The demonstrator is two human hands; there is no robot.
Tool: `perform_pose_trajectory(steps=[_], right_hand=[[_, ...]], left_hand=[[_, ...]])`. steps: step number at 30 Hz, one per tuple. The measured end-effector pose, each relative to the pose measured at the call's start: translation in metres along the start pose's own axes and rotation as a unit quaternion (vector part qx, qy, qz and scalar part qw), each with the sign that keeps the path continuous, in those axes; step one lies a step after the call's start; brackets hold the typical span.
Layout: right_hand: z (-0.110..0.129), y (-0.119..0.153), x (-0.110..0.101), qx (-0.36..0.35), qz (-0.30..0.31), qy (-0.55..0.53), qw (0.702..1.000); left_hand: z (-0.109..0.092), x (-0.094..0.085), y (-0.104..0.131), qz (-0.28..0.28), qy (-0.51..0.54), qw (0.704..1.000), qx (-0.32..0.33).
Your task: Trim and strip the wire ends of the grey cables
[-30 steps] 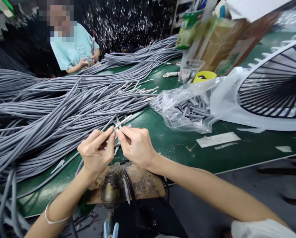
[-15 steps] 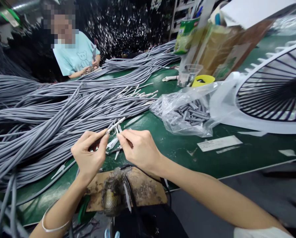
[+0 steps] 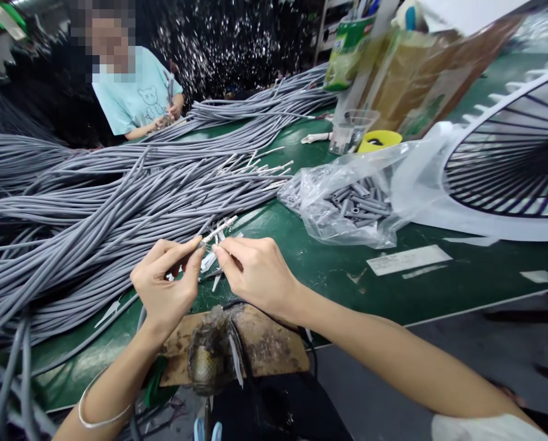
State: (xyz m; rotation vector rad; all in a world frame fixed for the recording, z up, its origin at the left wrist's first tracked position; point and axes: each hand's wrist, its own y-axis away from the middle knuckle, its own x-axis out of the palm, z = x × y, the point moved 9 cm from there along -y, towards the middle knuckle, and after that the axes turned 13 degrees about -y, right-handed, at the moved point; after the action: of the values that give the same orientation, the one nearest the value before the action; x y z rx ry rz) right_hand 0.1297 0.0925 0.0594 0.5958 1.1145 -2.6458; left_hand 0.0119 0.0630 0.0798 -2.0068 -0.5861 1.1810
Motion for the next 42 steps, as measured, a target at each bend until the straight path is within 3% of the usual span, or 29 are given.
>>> perform_pose_trajectory(steps=[14, 20, 26, 29, 31, 33, 35, 38, 42], right_hand=[[-0.003, 0.000, -0.001, 0.006, -0.005, -0.008, 1.000], [-0.012, 0.000, 0.001, 0.072, -0.006, -0.094, 0.993], [0.010, 0.003, -0.006, -0.067, -0.043, -0.024, 0.997], [0.008, 0.002, -0.004, -0.041, -0.042, 0.003, 0.998], [0.021, 0.004, -0.001, -0.081, -0.041, 0.016, 0.996], [0.046, 0.012, 0.004, -0.180, -0.039, 0.015, 0.983], [0.056, 0.016, 0.006, -0.226, -0.037, 0.004, 0.973], [0.030, 0.006, 0.002, -0.115, -0.041, 0.001, 0.993], [-0.003, -0.004, -0.002, 0.006, -0.027, -0.018, 0.999]], left_hand=[[-0.004, 0.002, 0.001, 0.004, -0.004, 1.000, 0.013], [-0.012, 0.006, 0.003, 0.008, -0.016, 0.999, 0.040], [-0.018, 0.003, 0.005, -0.005, -0.046, 0.997, 0.066], [-0.014, 0.006, 0.007, 0.004, -0.046, 0.997, 0.064], [-0.001, 0.014, 0.006, 0.032, -0.044, 0.998, 0.026], [0.017, 0.025, 0.003, 0.079, -0.031, 0.996, -0.041], [0.034, 0.031, 0.002, 0.108, 0.010, 0.987, -0.117], [0.044, 0.033, 0.000, 0.108, 0.108, 0.970, -0.191], [0.036, 0.033, 0.001, 0.115, 0.162, 0.958, -0.207]])
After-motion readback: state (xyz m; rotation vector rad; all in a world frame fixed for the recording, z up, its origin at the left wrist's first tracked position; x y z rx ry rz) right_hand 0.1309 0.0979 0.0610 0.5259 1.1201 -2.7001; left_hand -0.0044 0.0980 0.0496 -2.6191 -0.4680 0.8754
